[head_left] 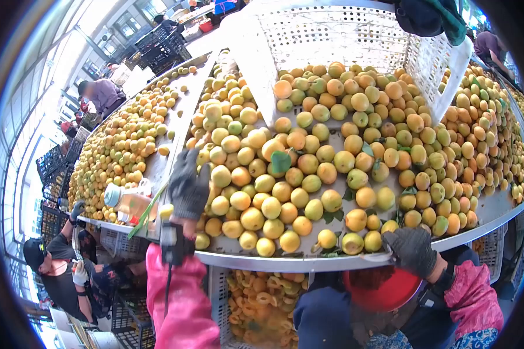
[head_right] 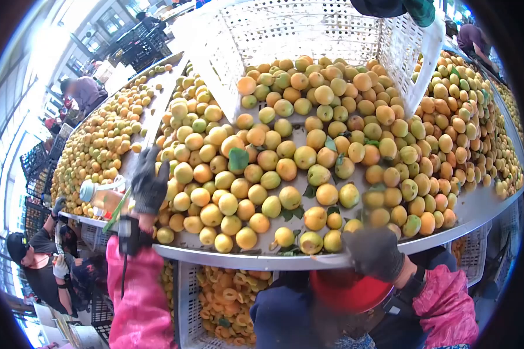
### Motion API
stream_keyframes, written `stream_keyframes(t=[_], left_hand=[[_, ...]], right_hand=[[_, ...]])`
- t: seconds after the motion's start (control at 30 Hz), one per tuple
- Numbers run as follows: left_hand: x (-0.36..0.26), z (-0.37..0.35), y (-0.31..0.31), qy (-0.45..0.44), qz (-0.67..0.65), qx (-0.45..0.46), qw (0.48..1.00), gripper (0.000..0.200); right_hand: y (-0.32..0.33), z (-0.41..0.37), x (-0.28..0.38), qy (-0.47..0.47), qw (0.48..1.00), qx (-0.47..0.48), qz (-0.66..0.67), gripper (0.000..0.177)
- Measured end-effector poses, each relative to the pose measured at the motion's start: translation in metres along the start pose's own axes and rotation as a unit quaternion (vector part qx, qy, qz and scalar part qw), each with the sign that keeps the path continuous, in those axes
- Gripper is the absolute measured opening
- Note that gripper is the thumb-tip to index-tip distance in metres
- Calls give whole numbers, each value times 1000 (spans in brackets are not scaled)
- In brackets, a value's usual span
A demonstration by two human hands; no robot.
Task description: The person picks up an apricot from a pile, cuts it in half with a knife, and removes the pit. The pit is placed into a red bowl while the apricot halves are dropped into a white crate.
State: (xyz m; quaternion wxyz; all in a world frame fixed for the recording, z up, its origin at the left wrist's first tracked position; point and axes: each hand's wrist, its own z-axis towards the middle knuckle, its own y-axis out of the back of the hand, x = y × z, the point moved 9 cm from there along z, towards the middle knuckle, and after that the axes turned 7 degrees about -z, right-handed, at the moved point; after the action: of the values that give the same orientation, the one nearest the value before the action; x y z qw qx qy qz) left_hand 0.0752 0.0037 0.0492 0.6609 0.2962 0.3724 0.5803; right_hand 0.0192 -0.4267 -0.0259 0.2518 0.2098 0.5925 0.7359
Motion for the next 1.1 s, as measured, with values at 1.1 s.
stream_keyframes(t=[1.1], left_hand=[[-159, -45, -33, -57, -101, 20, 993, 30]], right_hand=[[5, -1, -5, 20, 998, -41, 32, 30]])
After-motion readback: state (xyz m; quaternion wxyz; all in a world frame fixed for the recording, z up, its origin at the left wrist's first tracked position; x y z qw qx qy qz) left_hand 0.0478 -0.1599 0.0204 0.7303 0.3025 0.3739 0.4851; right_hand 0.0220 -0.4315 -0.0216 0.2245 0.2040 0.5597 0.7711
